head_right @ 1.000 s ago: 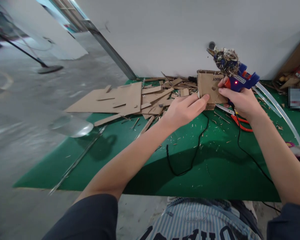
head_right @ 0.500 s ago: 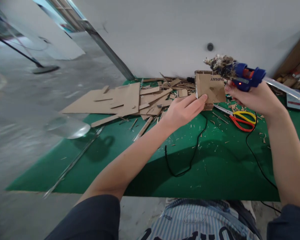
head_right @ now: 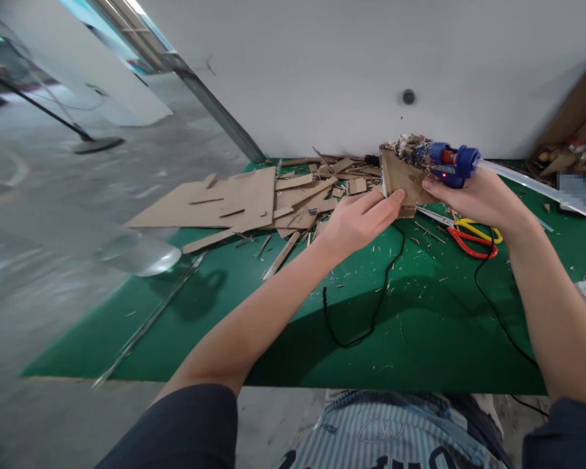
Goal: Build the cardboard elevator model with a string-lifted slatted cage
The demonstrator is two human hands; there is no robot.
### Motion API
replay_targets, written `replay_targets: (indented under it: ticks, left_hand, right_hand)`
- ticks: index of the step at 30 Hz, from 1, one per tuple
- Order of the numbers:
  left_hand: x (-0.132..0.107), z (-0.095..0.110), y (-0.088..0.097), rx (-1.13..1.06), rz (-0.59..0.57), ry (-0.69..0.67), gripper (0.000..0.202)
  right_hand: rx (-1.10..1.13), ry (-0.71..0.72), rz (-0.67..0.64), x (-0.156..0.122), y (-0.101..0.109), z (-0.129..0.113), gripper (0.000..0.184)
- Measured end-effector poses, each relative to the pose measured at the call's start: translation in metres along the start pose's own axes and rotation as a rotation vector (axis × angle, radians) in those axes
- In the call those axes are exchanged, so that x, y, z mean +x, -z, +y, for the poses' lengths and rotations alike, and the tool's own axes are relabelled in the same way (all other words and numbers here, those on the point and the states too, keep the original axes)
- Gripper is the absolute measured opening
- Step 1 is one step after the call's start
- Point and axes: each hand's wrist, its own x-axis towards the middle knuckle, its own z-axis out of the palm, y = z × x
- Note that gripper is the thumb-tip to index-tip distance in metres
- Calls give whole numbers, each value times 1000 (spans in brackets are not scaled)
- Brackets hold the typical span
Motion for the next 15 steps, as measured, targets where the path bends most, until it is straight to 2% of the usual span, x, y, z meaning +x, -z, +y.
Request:
replay_targets:
  ticks: [10, 15]
  left_hand:
    - [1, 0, 3, -18, -20, 2, 27]
    - [4, 1, 3, -11, 44, 5, 22]
  right_hand:
    - [-27, 28, -1, 2, -2, 3, 38]
    - [-10, 55, 17, 3, -3, 1, 33]
